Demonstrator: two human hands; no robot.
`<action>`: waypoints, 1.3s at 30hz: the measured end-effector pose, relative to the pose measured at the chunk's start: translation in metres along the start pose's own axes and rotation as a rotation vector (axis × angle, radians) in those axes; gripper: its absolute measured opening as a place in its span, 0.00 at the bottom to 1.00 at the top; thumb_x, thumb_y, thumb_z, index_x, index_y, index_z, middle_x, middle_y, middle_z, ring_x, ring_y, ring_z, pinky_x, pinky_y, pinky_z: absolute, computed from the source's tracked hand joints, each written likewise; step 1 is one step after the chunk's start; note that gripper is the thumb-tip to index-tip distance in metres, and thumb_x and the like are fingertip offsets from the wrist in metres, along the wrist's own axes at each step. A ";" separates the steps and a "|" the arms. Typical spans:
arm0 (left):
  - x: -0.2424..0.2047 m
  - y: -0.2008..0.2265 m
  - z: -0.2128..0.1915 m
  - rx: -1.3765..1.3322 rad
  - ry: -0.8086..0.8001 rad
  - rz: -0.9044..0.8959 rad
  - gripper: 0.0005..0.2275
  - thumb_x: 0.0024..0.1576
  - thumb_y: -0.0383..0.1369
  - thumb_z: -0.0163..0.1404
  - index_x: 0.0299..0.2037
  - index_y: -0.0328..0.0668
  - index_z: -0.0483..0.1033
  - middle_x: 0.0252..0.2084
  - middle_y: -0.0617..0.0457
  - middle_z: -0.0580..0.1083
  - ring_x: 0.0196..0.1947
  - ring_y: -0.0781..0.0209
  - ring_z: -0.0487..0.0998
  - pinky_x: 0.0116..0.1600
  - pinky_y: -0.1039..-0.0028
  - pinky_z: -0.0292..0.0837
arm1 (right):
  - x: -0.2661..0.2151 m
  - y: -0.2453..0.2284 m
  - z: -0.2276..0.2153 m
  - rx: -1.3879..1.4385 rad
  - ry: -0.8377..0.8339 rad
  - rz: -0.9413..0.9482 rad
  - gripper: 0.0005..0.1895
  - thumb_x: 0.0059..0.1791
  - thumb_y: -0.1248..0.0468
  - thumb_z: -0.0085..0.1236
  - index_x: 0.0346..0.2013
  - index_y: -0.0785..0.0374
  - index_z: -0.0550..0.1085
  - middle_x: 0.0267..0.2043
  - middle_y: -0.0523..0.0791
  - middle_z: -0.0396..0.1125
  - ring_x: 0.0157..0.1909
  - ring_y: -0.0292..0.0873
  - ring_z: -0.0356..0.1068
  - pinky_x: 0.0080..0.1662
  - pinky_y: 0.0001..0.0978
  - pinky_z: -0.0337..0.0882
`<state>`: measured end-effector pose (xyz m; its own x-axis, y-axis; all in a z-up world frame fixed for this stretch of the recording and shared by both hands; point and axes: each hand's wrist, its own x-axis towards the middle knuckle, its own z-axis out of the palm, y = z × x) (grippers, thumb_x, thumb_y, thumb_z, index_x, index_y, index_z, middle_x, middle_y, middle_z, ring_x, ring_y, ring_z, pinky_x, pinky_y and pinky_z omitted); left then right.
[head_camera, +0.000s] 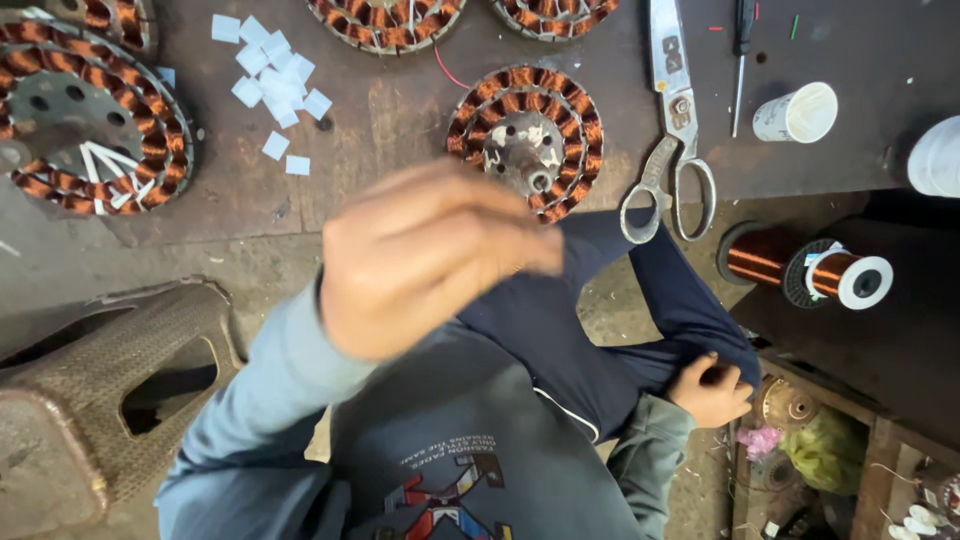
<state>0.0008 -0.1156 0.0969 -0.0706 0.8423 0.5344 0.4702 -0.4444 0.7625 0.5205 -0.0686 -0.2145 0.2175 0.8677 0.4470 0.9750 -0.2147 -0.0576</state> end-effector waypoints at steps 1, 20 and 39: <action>0.002 0.003 -0.006 -0.077 -0.050 0.005 0.03 0.58 0.24 0.56 0.39 0.36 0.83 0.41 0.48 0.79 0.40 0.56 0.83 0.45 0.67 0.80 | 0.001 -0.001 -0.001 -0.015 -0.006 -0.007 0.19 0.54 0.48 0.63 0.39 0.62 0.77 0.40 0.53 0.62 0.43 0.60 0.61 0.40 0.55 0.63; -0.015 -0.058 0.064 0.379 0.091 -0.334 0.20 0.52 0.26 0.62 0.55 0.40 0.74 0.50 0.47 0.71 0.51 0.44 0.75 0.53 0.61 0.73 | 0.006 -0.008 -0.010 -0.063 -0.023 -0.048 0.20 0.55 0.48 0.63 0.40 0.64 0.76 0.40 0.55 0.61 0.44 0.62 0.61 0.43 0.57 0.62; -0.021 -0.030 0.033 0.044 0.037 -0.465 0.07 0.54 0.22 0.60 0.41 0.36 0.78 0.35 0.48 0.77 0.34 0.56 0.82 0.40 0.71 0.77 | 0.006 -0.014 -0.016 -0.019 -0.019 -0.037 0.18 0.55 0.49 0.63 0.40 0.63 0.77 0.39 0.54 0.61 0.43 0.61 0.61 0.41 0.56 0.62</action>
<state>0.0169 -0.1096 0.0509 -0.3135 0.9373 0.1525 0.4178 -0.0081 0.9085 0.5077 -0.0679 -0.1970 0.1827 0.8833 0.4318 0.9813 -0.1909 -0.0246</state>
